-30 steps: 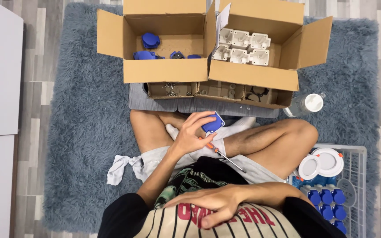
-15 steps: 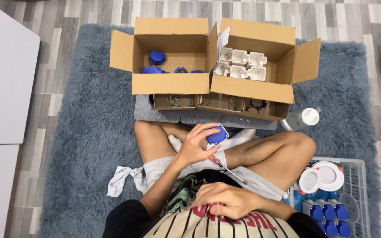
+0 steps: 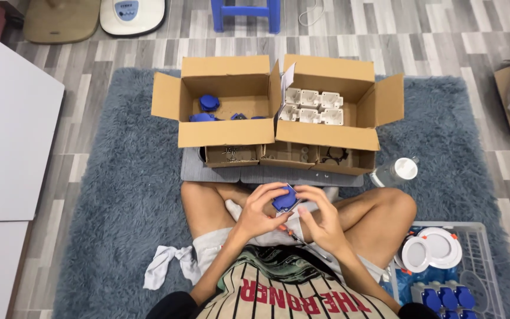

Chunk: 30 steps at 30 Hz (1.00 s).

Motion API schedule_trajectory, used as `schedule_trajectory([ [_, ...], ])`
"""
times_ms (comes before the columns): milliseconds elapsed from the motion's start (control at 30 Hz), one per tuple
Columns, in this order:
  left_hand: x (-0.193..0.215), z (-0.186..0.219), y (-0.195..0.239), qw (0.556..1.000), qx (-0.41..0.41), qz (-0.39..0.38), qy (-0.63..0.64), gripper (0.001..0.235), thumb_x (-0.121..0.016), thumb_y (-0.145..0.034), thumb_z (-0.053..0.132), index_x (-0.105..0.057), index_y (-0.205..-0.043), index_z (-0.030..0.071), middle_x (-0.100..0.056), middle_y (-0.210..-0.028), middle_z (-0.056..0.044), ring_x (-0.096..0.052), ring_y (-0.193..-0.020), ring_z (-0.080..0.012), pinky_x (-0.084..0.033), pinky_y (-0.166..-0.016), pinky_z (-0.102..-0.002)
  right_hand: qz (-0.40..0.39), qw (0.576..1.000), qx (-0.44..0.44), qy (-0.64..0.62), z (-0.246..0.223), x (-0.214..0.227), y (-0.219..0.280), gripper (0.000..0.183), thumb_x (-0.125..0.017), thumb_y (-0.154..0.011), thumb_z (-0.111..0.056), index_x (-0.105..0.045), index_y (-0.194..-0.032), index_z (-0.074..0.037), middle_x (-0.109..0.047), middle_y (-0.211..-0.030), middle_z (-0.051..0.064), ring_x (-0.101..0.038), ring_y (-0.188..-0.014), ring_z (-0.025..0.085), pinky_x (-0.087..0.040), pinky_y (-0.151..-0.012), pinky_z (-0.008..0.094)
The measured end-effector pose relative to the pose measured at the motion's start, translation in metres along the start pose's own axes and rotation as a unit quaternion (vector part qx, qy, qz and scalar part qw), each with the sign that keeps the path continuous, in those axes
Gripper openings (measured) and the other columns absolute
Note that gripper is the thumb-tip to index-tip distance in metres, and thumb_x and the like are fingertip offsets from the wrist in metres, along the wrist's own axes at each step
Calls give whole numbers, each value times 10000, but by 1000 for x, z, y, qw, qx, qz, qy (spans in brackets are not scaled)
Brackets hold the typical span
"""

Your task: Assemble small electrical components by joining plastic housings and using a screwdriver

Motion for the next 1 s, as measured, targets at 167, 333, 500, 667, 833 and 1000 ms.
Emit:
schedule_trajectory([
  [167, 3, 9, -4, 1000, -12, 6, -27, 491, -978, -742, 165, -823, -1205, 111, -810, -1239, -127, -784, -1052, -384, -629, -899, -482, -30, 997, -55, 39, 30, -12, 3, 535, -734, -1008, -154, -552, -1475, 33, -563, -1545, 283, -551, -1427, 494, -411, -1182, 621],
  [333, -1, -6, 16, 999, -27, 4, -44, 528, -979, -735, 265, -827, -1223, 135, -809, -1246, -100, -779, -1032, -355, -622, -905, -467, -57, 992, -105, 46, 53, -30, 14, 817, -935, -831, -247, -541, -1496, 18, -598, -1508, 281, -624, -1366, 486, -535, -1087, 590],
  [500, -1, -4, 38, 999, -16, 13, -49, 558, -950, -682, 131, -817, -1224, 126, -809, -1232, -114, -775, -1035, -390, -613, -881, -495, -51, 989, -133, -27, 79, -39, 32, 827, -1045, -728, -253, -669, -1445, -83, -726, -1368, 119, -773, -1098, 291, -676, -801, 364],
  [667, -3, 13, 48, 994, 41, -34, -100, 578, -928, -680, 136, -767, -1229, 58, -741, -1322, -70, -690, -1055, -228, -618, -911, -351, -80, 988, -128, -17, 49, -40, 33, 769, -932, -750, -230, -616, -1427, -47, -703, -1383, 123, -763, -1141, 255, -683, -915, 360],
  [833, -4, 16, 52, 995, 62, -33, -73, 636, -923, -713, 144, -706, -1304, 50, -714, -1358, -123, -714, -1173, -275, -632, -1022, -414, -45, 989, -122, -77, 58, -34, 43, 610, -872, -782, -110, -670, -1353, -41, -685, -1369, 102, -723, -1155, 226, -673, -928, 342],
  [1000, 1, 38, 43, 996, 37, -12, -79, 556, -936, -732, 132, -736, -1245, 56, -735, -1325, -93, -713, -1112, -260, -620, -951, -375, -74, 965, -150, -204, 70, -40, 48, 670, -842, -830, -42, -588, -1449, -36, -532, -1561, 134, -623, -1347, 271, -580, -1061, 408],
])
Point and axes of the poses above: each hand's wrist, its own y-axis away from the middle knuckle, its own x-axis out of the back of the hand, z = x × y, the point moved 8 cm from there along -y, towards the middle knuckle
